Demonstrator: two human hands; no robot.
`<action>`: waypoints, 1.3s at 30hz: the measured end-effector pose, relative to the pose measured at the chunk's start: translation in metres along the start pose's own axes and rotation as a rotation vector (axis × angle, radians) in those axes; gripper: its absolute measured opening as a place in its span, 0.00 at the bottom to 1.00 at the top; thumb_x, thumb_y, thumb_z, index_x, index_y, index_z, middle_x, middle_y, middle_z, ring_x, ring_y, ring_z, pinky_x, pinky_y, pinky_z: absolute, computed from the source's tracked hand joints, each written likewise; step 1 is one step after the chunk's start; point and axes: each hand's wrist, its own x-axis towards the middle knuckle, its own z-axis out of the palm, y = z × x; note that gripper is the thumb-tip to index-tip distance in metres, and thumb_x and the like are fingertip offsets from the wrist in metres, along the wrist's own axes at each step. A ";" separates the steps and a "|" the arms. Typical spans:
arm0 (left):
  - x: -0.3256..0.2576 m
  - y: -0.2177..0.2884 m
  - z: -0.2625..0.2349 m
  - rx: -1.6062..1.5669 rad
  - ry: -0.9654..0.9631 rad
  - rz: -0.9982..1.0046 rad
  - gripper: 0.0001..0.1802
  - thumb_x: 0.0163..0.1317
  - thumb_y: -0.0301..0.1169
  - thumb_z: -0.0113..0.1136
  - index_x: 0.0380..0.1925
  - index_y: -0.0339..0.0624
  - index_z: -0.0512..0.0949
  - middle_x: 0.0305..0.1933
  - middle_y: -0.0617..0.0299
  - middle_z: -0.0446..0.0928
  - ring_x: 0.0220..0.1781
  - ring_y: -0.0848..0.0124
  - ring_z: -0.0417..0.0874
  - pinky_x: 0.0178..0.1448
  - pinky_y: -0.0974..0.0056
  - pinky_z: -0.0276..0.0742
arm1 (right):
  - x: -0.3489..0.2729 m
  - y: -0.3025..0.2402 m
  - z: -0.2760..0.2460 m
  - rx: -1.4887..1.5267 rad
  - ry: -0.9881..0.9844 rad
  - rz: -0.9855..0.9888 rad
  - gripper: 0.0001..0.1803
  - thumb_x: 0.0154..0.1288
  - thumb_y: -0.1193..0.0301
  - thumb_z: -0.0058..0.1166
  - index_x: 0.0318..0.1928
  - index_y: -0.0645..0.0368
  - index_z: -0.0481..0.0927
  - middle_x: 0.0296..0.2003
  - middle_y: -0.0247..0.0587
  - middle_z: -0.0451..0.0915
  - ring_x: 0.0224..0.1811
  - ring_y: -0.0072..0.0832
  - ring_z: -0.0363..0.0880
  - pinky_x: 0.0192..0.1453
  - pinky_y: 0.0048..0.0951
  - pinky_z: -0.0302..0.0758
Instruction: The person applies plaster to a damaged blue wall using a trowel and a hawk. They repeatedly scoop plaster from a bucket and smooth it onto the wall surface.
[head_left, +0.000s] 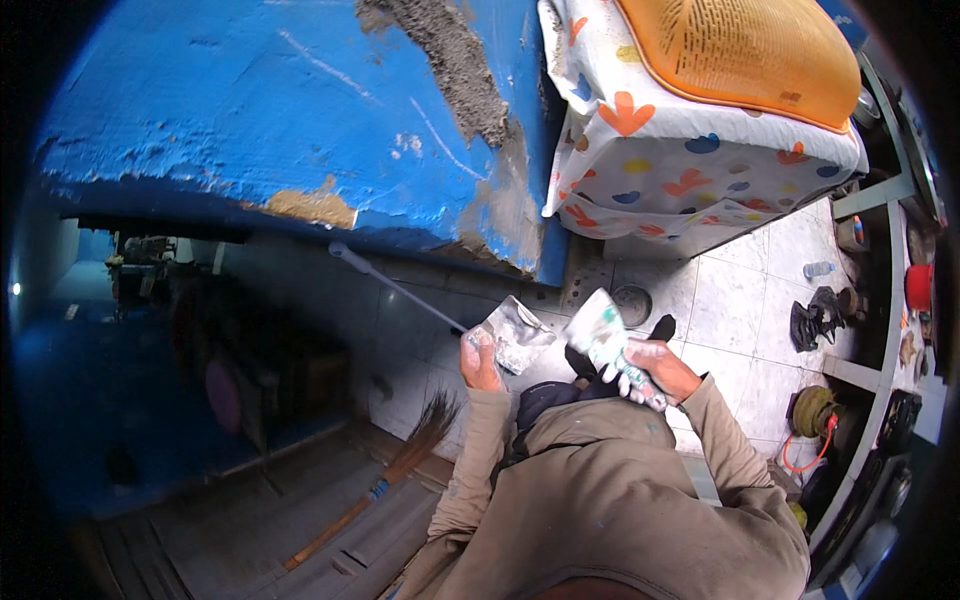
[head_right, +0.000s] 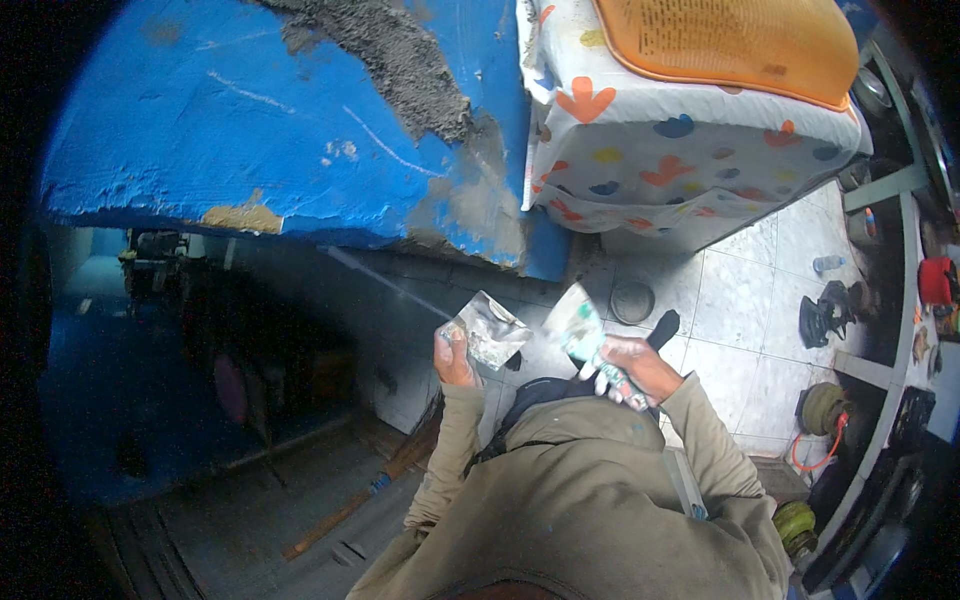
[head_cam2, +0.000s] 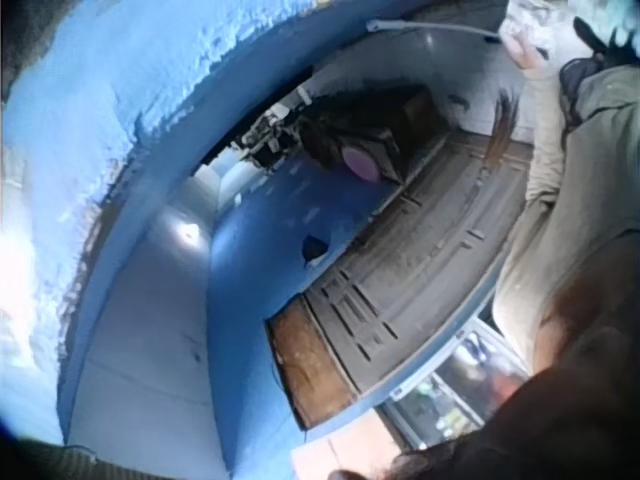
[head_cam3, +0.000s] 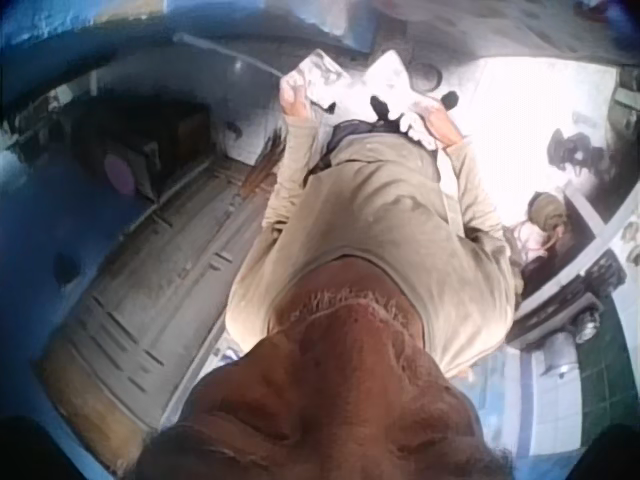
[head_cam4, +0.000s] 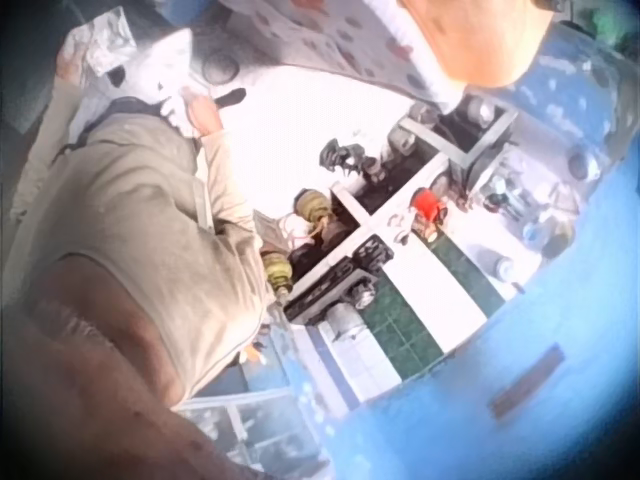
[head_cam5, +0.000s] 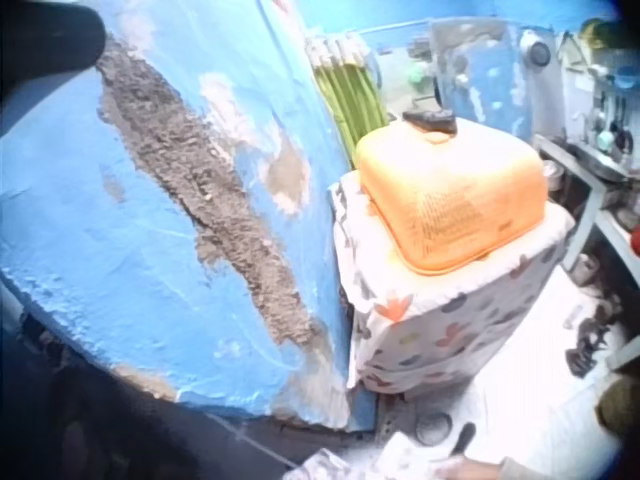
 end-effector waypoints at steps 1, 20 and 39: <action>-0.003 0.002 0.004 0.042 0.000 0.031 0.17 0.71 0.37 0.52 0.50 0.33 0.73 0.48 0.59 0.76 0.46 0.73 0.75 0.54 0.66 0.71 | -0.003 -0.007 0.006 0.087 -0.064 0.093 0.20 0.77 0.64 0.42 0.59 0.66 0.71 0.37 0.46 0.83 0.23 0.21 0.78 0.22 0.19 0.76; -0.039 0.013 -0.020 0.613 -0.078 0.084 0.12 0.70 0.30 0.52 0.48 0.35 0.77 0.43 0.55 0.81 0.40 0.71 0.79 0.46 0.65 0.75 | 0.023 -0.084 0.034 0.487 -0.325 -0.450 0.27 0.73 0.61 0.49 0.63 0.66 0.64 0.39 0.47 0.79 0.25 0.20 0.76 0.23 0.20 0.72; -0.047 -0.041 -0.047 0.443 0.052 0.017 0.15 0.70 0.36 0.55 0.43 0.32 0.75 0.40 0.58 0.77 0.43 0.70 0.73 0.51 0.63 0.70 | 0.047 -0.070 0.064 0.114 -0.022 -0.656 0.22 0.73 0.61 0.45 0.54 0.67 0.75 0.39 0.36 0.81 0.41 0.20 0.74 0.50 0.24 0.69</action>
